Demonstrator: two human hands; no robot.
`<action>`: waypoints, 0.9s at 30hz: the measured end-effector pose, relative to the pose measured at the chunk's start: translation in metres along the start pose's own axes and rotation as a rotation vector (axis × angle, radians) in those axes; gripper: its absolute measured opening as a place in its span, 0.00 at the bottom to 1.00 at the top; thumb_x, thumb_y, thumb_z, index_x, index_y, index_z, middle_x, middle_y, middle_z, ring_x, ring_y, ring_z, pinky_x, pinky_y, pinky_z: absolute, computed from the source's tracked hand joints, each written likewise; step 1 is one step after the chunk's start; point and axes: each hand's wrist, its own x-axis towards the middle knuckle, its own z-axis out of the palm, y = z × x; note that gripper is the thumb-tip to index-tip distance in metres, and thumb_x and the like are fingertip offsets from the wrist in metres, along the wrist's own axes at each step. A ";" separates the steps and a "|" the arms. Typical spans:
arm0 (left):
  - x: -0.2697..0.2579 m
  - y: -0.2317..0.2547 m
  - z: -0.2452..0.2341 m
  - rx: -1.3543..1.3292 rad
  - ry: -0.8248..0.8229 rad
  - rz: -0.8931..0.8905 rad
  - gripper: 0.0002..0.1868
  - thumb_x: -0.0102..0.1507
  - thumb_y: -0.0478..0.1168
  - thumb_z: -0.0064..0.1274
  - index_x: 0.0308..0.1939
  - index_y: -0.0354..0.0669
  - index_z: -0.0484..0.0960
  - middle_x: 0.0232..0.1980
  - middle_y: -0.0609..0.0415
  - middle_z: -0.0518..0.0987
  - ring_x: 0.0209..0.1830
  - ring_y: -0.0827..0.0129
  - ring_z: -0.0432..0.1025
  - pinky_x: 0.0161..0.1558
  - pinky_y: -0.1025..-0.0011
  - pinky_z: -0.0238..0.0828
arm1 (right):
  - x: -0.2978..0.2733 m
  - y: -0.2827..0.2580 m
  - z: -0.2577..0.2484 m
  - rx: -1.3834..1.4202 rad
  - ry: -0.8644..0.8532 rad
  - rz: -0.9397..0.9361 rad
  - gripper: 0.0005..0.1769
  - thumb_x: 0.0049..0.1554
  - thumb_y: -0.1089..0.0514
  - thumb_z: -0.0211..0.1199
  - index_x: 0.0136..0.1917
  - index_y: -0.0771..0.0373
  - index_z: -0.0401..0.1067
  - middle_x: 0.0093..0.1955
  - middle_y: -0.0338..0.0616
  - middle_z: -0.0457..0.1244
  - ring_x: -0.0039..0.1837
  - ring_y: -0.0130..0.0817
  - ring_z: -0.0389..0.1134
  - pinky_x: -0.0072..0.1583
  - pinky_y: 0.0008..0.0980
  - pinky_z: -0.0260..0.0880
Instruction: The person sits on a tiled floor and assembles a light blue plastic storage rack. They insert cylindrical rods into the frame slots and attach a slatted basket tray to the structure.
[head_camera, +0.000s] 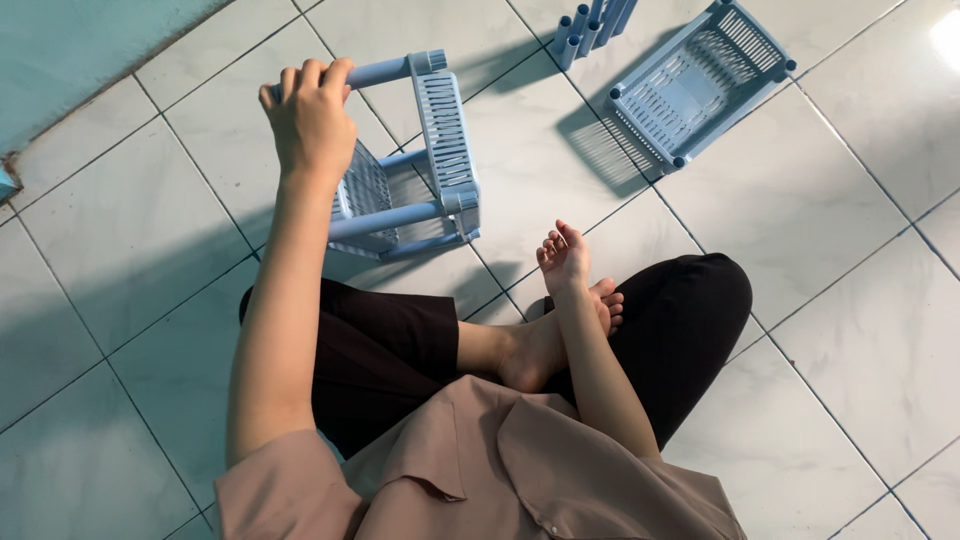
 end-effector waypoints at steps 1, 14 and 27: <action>-0.001 0.001 0.000 0.007 0.008 0.005 0.09 0.70 0.36 0.54 0.54 0.51 0.81 0.48 0.56 0.78 0.51 0.57 0.70 0.56 0.49 0.56 | -0.004 -0.002 0.002 0.001 -0.001 -0.008 0.12 0.61 0.53 0.58 0.56 0.59 0.71 0.39 0.36 0.63 0.40 0.27 0.63 0.44 0.29 0.67; -0.002 -0.006 0.003 0.032 -0.023 0.041 0.10 0.71 0.36 0.54 0.55 0.51 0.82 0.53 0.55 0.79 0.58 0.54 0.70 0.60 0.45 0.56 | 0.038 -0.229 0.016 -0.498 0.027 -0.814 0.14 0.61 0.55 0.58 0.59 0.58 0.69 0.46 0.35 0.65 0.48 0.25 0.67 0.49 0.28 0.71; -0.005 -0.016 0.004 0.073 -0.148 0.019 0.08 0.75 0.35 0.52 0.57 0.50 0.80 0.54 0.57 0.78 0.59 0.58 0.69 0.63 0.52 0.58 | 0.163 -0.226 -0.058 -1.132 0.589 -0.635 0.35 0.56 0.29 0.66 0.56 0.64 0.72 0.51 0.48 0.67 0.51 0.37 0.68 0.55 0.39 0.68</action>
